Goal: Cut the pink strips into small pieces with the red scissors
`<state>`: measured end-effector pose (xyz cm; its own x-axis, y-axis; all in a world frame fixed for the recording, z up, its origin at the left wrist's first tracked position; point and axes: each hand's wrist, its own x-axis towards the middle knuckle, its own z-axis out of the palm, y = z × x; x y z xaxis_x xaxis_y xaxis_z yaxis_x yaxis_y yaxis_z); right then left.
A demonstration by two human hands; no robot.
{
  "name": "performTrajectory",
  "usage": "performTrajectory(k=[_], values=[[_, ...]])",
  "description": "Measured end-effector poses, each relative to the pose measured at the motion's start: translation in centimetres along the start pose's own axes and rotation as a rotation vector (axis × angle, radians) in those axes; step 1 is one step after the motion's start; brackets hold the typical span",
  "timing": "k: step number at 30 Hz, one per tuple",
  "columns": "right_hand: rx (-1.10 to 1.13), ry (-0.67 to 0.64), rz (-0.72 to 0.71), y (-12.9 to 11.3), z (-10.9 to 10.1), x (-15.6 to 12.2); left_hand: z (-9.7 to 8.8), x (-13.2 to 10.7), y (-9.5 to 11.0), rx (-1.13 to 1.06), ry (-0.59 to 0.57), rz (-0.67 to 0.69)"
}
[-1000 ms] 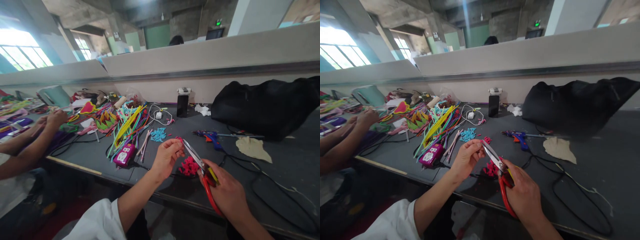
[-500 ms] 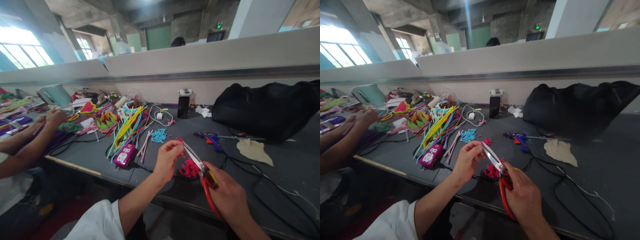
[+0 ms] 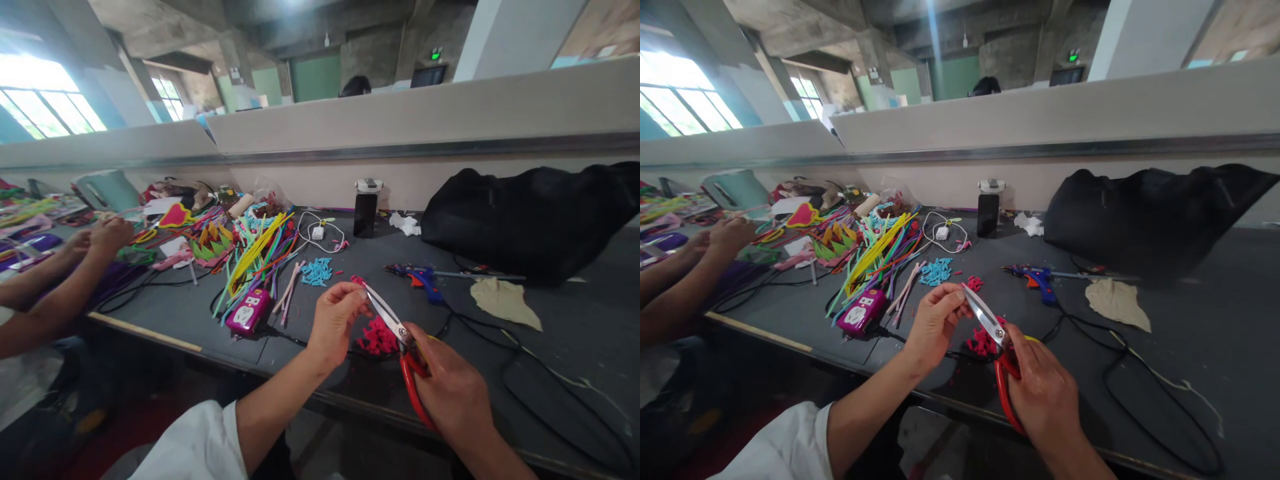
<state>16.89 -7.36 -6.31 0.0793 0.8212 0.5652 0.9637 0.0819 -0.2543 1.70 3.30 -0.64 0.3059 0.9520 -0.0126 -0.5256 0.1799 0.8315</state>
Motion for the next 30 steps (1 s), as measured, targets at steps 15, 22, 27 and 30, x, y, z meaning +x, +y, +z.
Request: performTrajectory(k=[15, 22, 27, 30], values=[[-0.022, 0.011, -0.014, -0.6, -0.3, 0.9, 0.3, -0.4, 0.7, -0.028, 0.026, 0.049], [-0.037, 0.02, -0.05, -0.4, -0.3, 1.1, 0.1, -0.2, 0.8, -0.018, 0.026, 0.09], [-0.018, 0.071, -0.077, -0.5, -0.2, 1.0, 0.3, -0.4, 0.9, -0.042, 0.03, 0.067], [0.01, 0.058, -0.058, -0.7, -0.2, 1.1, 0.3, -0.3, 0.9, -0.046, 0.025, 0.069]])
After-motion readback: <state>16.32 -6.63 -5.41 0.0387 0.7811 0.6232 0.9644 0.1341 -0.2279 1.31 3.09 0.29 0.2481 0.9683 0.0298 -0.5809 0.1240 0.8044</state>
